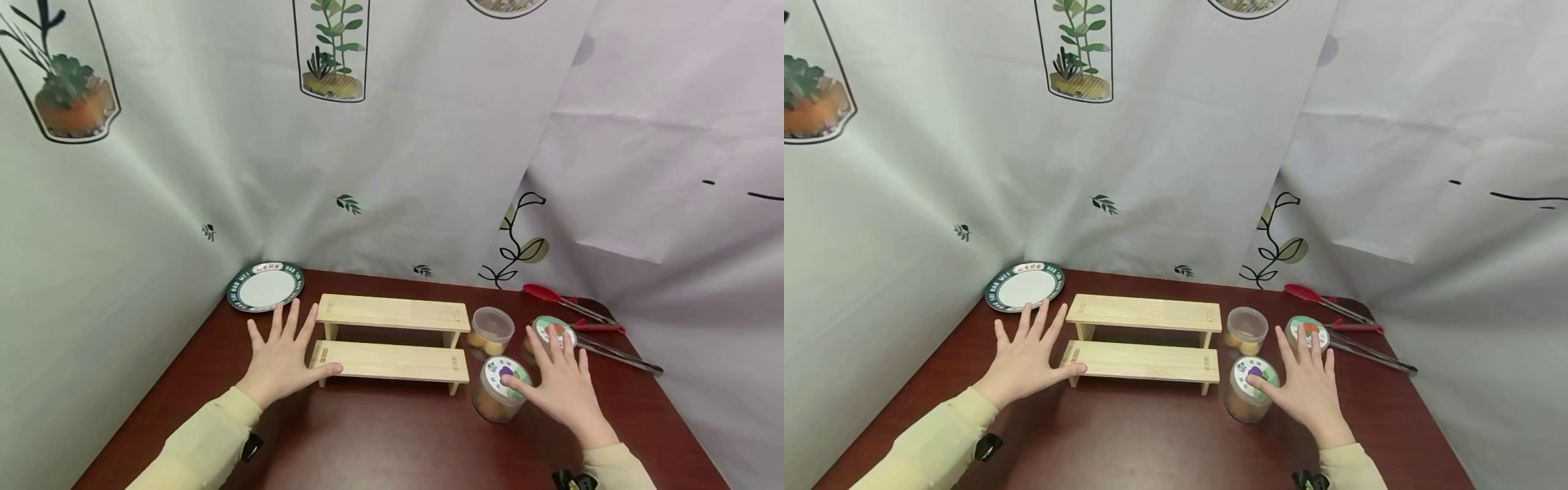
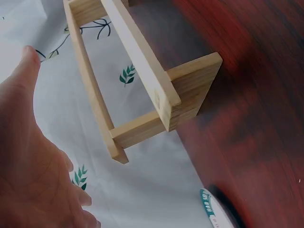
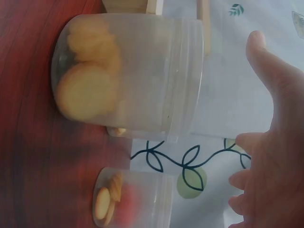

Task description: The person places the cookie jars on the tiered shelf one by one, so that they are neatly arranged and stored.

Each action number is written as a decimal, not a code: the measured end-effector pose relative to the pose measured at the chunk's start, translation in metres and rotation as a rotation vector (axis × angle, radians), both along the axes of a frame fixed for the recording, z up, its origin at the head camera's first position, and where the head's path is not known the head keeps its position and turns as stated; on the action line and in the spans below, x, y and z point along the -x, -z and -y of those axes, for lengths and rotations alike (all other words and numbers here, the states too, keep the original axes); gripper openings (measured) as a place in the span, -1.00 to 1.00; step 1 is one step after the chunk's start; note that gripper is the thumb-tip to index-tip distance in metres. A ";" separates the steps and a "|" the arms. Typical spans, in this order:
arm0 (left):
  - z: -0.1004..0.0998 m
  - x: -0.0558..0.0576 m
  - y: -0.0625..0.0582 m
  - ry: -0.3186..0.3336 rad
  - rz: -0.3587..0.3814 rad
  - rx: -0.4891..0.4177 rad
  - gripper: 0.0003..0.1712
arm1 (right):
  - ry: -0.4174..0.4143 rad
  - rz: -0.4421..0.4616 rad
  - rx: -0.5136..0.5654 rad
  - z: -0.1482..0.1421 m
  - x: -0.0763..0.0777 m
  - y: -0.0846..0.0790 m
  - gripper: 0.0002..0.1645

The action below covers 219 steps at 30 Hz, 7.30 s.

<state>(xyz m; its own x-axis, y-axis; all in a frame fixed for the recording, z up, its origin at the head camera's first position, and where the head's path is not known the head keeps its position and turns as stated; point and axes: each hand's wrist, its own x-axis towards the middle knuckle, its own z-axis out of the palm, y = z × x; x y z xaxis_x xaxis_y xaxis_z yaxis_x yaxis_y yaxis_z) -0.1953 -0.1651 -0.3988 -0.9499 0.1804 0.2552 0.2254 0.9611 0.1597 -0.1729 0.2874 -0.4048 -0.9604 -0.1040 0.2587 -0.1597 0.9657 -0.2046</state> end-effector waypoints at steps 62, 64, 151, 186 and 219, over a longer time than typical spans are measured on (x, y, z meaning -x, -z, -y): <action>0.001 0.046 0.034 -0.092 0.381 -0.287 -0.62 | -0.092 0.227 0.368 -0.018 0.063 0.021 0.02; 0.001 0.046 0.034 -0.092 0.381 -0.256 -0.58 | -0.089 0.251 0.365 -0.017 0.065 0.021 0.03; -0.010 0.051 0.030 0.033 0.302 -0.109 -0.48 | 0.011 0.081 0.628 -0.022 0.082 0.015 0.03; -0.011 0.047 0.024 -0.001 0.325 -0.115 -0.48 | -0.112 -0.082 0.725 0.038 0.079 -0.030 -0.18; -0.011 0.048 0.018 -0.011 0.336 -0.097 -0.54 | -0.290 0.006 0.844 0.140 0.111 -0.032 -0.07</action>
<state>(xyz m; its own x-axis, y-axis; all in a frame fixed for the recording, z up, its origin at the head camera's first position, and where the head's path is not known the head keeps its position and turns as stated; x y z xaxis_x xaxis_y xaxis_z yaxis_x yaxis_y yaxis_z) -0.2429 -0.1543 -0.4164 -0.9855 0.1601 -0.0565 0.1347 0.9398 0.3141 -0.2840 0.1470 -0.3726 -0.9276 -0.1201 0.3538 -0.3707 0.4144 -0.8312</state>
